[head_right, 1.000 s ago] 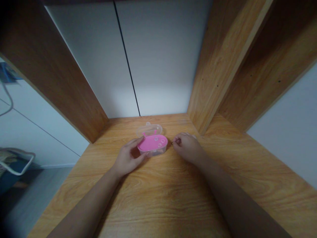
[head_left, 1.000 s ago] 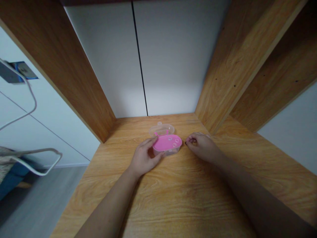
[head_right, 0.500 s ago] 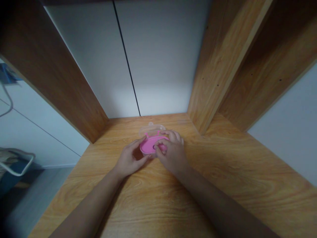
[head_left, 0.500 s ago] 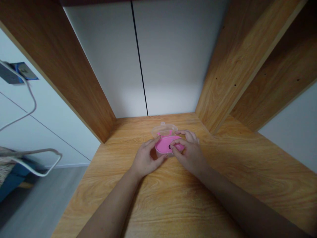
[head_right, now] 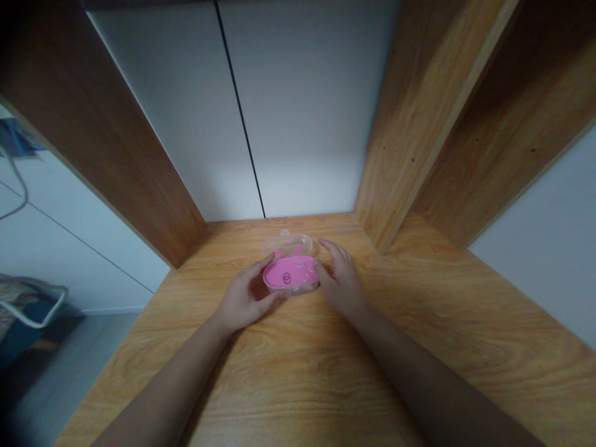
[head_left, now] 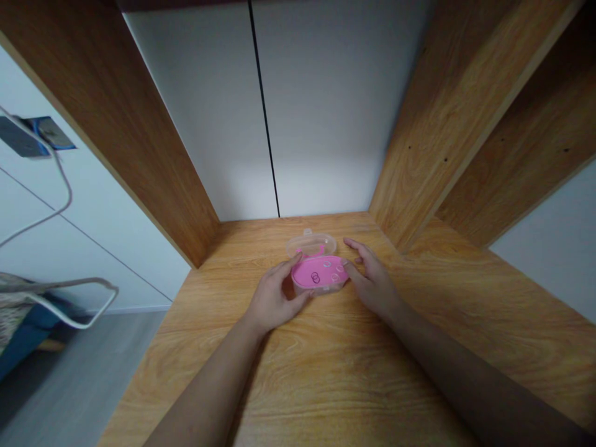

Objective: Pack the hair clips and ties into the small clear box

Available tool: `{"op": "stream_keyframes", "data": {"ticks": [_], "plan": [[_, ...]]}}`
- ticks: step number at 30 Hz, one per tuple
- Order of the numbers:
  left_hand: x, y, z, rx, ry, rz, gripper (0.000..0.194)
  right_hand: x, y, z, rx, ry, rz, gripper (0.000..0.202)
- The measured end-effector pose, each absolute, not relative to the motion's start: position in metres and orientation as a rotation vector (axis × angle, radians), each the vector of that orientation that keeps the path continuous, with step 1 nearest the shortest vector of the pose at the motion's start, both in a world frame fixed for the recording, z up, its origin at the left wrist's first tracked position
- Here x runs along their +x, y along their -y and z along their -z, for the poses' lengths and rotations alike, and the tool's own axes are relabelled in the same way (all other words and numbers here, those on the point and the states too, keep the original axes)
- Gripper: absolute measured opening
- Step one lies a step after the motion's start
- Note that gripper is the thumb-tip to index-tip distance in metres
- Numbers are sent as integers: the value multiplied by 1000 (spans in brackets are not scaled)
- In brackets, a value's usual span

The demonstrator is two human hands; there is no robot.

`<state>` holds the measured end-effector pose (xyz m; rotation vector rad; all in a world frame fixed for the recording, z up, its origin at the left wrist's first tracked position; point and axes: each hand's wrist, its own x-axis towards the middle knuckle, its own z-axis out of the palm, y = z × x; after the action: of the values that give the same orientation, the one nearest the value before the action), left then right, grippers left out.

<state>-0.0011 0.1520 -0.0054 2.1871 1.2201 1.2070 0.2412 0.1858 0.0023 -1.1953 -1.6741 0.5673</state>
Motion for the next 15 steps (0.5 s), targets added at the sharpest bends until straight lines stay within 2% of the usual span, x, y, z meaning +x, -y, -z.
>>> {"op": "stream_keyframes", "data": {"ticks": [3,6,10,15], "plan": [[-1,-151,4,2103,-1196,-1212,87,241,-191,8,-1137,1525,-973,70],[1,-151,2,2018,-1170,-1205,103,239,-194,12,-1006,1434,-1135,81],[3,-151,5,1932,-1158,-1217,115,240,-197,7,-920,1397,-1116,76],[5,-153,9,1887,-1154,-1250,118,243,-195,0,-843,1368,-1071,63]]}}
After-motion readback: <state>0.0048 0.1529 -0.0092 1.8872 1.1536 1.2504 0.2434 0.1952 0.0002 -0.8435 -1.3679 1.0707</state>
